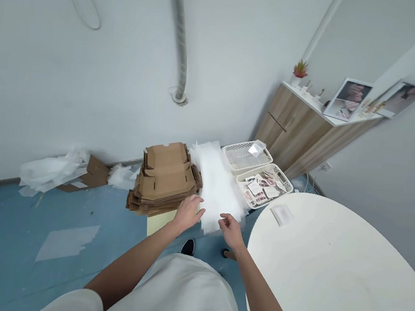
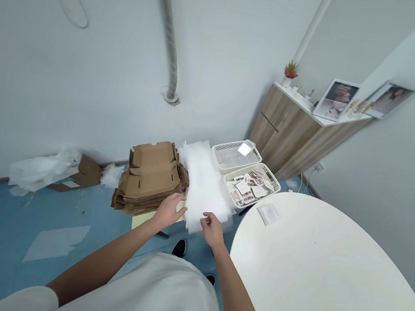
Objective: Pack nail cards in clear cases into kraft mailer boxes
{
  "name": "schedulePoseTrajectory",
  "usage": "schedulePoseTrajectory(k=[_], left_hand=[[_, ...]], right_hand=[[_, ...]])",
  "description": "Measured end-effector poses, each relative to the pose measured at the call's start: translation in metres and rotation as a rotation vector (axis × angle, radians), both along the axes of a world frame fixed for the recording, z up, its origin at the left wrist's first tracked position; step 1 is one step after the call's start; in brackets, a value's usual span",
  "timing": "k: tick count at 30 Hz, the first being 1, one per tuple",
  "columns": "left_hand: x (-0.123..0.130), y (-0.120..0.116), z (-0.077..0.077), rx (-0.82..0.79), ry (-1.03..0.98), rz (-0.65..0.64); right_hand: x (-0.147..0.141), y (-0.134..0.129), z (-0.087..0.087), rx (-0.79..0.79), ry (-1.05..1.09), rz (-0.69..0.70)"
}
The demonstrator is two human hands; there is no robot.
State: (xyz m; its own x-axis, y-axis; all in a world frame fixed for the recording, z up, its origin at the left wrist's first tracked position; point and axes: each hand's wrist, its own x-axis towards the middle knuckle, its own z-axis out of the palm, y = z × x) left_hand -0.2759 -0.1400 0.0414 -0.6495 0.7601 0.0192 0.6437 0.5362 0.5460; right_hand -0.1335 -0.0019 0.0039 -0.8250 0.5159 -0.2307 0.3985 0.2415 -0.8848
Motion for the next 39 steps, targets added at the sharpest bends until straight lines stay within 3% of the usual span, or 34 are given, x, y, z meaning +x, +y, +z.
schedulePoseTrajectory(k=[4, 8, 12, 16, 20, 26, 30, 33, 37, 39], left_hand=[[-0.052, -0.031, -0.001, -0.127, 0.054, 0.156], [-0.089, -0.054, -0.007, -0.239, 0.009, 0.208], [-0.105, -0.067, -0.016, -0.253, -0.058, 0.199], [-0.109, -0.072, -0.02, -0.235, -0.108, 0.179], [-0.111, -0.072, -0.02, -0.248, -0.077, 0.111], [-0.115, -0.068, -0.018, -0.252, 0.038, 0.056], [-0.115, -0.067, -0.018, -0.156, 0.068, 0.105], [-0.115, -0.069, -0.015, -0.048, 0.106, 0.128], [-0.117, -0.071, -0.003, 0.098, 0.165, 0.175], [-0.117, -0.071, 0.003, 0.14, 0.185, 0.19]], right_hand=[[-0.064, -0.013, 0.017, 0.273, -0.014, 0.127], [-0.125, -0.022, 0.029, 0.49, -0.003, 0.225], [-0.169, -0.03, 0.032, 0.638, -0.069, 0.318], [-0.192, -0.034, 0.032, 0.701, -0.196, 0.298], [-0.202, -0.03, 0.033, 0.695, -0.259, 0.247], [-0.192, -0.028, 0.044, 0.617, -0.08, 0.122], [-0.17, -0.041, 0.045, 0.732, -0.145, 0.267], [-0.158, -0.048, 0.037, 0.729, -0.261, 0.368], [-0.153, -0.047, 0.027, 0.652, -0.325, 0.365], [-0.154, -0.043, 0.029, 0.615, -0.299, 0.29]])
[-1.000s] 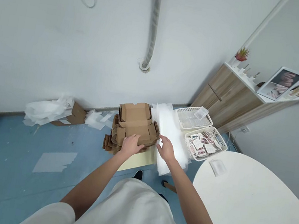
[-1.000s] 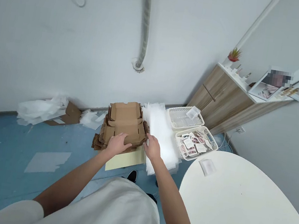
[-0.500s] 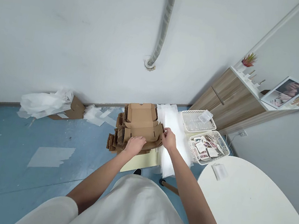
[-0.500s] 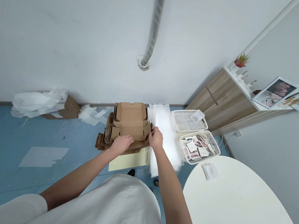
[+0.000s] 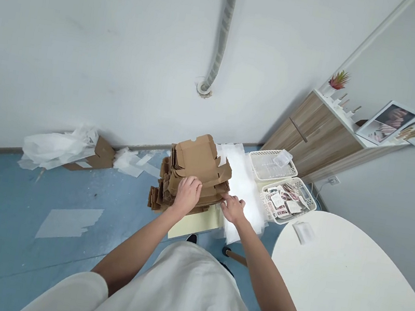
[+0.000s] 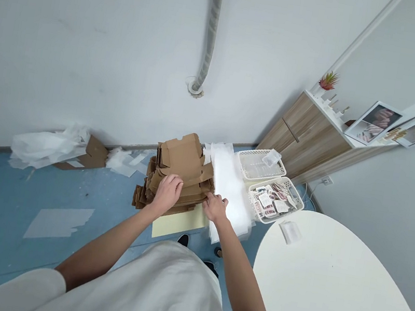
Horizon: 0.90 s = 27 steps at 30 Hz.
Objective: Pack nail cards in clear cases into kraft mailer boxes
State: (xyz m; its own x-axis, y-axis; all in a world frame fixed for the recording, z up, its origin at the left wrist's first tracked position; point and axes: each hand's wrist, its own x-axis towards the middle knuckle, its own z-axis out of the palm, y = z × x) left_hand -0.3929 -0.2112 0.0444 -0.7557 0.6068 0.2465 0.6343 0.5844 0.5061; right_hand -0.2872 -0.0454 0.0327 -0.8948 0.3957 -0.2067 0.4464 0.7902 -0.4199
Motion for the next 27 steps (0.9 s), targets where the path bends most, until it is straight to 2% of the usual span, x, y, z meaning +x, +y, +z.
schedulePoseTrajectory(k=[4, 7, 11, 18, 20, 22, 25, 27], left_hand=[[0.005, -0.003, 0.005, 0.022, 0.014, -0.018], [0.012, -0.01, 0.003, 0.005, 0.034, -0.04], [0.023, -0.021, 0.002, -0.012, 0.041, -0.068], [0.052, -0.034, 0.001, -0.044, 0.095, -0.15], [0.055, -0.043, 0.005, -0.046, 0.097, -0.098], [0.051, -0.056, 0.011, -0.065, 0.079, 0.051], [0.034, -0.078, 0.02, -0.135, -0.017, 0.322], [0.021, -0.086, 0.024, -0.216, -0.169, 0.379]], right_hand=[[-0.007, 0.009, 0.021, -0.119, 0.226, -0.252], [-0.016, 0.012, 0.04, -0.215, 0.321, -0.221], [-0.026, 0.008, 0.054, -0.131, 0.191, -0.197], [-0.035, 0.002, 0.05, 0.061, -0.133, -0.17], [-0.036, 0.003, 0.049, 0.08, -0.182, -0.153], [-0.035, 0.006, 0.05, 0.076, -0.149, -0.125], [-0.031, 0.013, 0.055, 0.031, 0.004, -0.1], [-0.027, 0.018, 0.061, -0.015, 0.109, -0.102]])
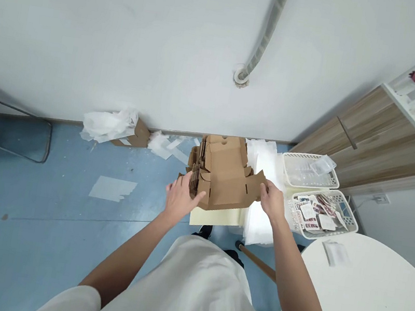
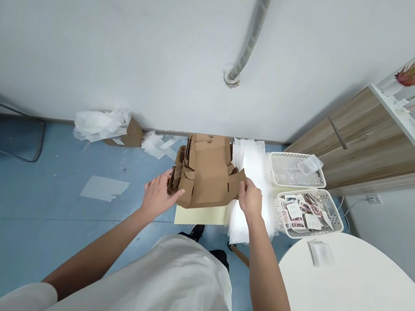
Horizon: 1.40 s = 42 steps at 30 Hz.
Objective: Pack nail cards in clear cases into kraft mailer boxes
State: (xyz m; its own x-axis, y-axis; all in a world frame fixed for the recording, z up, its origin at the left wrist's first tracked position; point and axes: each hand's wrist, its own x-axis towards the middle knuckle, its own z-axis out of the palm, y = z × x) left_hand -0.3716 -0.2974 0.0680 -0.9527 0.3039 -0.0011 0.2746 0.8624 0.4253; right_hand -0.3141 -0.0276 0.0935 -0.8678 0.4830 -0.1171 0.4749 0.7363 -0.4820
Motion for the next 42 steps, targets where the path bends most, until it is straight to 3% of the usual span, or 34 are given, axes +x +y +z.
schedulePoseTrajectory(k=[4, 11, 17, 20, 23, 28, 34, 38, 42], left_hand=[[-0.014, 0.008, -0.005, -0.113, -0.279, -0.072], [-0.004, 0.03, -0.017, -0.272, -0.248, -0.142], [0.002, 0.049, 0.001, -0.154, -0.09, -0.186], [0.009, 0.079, 0.012, -0.085, 0.025, -0.276], [0.026, 0.117, 0.02, 0.003, 0.124, -0.412], [0.086, 0.185, 0.022, 0.143, 0.141, -0.696], [0.193, 0.253, 0.002, 0.201, -0.094, -1.034], [0.26, 0.284, -0.013, 0.151, -0.29, -1.146], [0.31, 0.303, -0.027, 0.053, -0.394, -1.181]], right_hand=[[0.011, 0.003, 0.011, -0.082, 0.14, 0.004], [0.035, 0.002, 0.014, -0.091, 0.186, -0.012], [0.081, 0.014, 0.016, -0.068, 0.252, -0.117], [0.116, 0.021, 0.016, -0.08, 0.388, -0.217], [0.165, 0.029, 0.016, -0.025, 0.48, -0.401], [0.275, 0.034, 0.007, 0.026, 0.453, -0.683], [0.41, 0.028, -0.022, -0.1, 0.431, -1.0], [0.477, 0.021, -0.051, -0.146, 0.386, -1.15], [0.521, 0.011, -0.081, -0.202, 0.351, -1.208]])
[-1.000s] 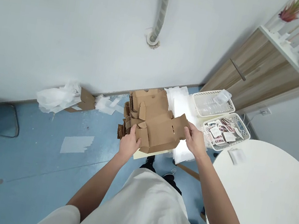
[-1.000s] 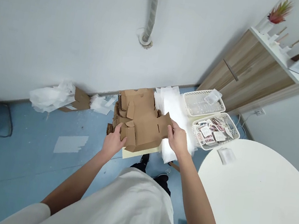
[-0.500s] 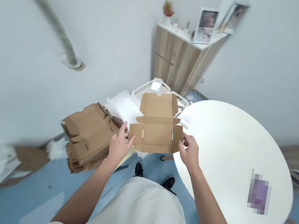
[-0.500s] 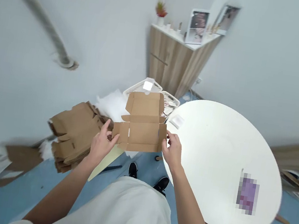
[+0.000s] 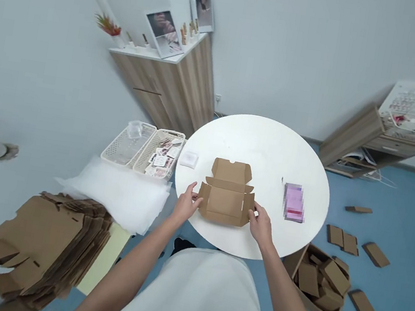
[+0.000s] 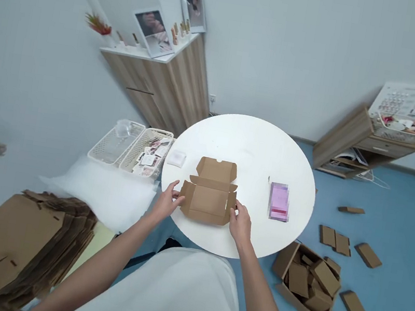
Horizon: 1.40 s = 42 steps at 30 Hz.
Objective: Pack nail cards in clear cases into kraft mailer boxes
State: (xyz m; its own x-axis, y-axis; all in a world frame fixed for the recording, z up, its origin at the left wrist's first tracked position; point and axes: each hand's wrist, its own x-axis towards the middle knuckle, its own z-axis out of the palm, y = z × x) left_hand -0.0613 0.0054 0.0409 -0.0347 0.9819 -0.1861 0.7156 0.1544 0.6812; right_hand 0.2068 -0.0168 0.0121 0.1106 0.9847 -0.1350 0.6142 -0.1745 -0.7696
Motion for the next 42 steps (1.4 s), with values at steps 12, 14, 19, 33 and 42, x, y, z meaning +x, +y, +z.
schedulePoseTrajectory(k=[12, 14, 19, 33, 42], left_hand=[[0.045, 0.015, -0.044, -0.145, 0.138, -0.022], [0.046, 0.017, -0.044, -0.157, 0.17, -0.025], [0.051, 0.012, -0.037, 0.02, 0.398, -0.083], [0.064, -0.01, -0.062, -0.072, 0.597, -0.781], [0.071, 0.005, -0.06, 0.025, 0.582, -0.654]], right_hand=[[0.044, -0.016, -0.043, -0.156, 0.088, -0.019], [0.047, -0.016, -0.048, -0.166, 0.078, -0.015], [0.054, -0.007, -0.053, -0.092, -0.113, -0.061], [0.043, 0.114, -0.067, -0.224, 0.141, 0.02], [0.039, 0.103, -0.065, -0.23, 0.16, -0.003]])
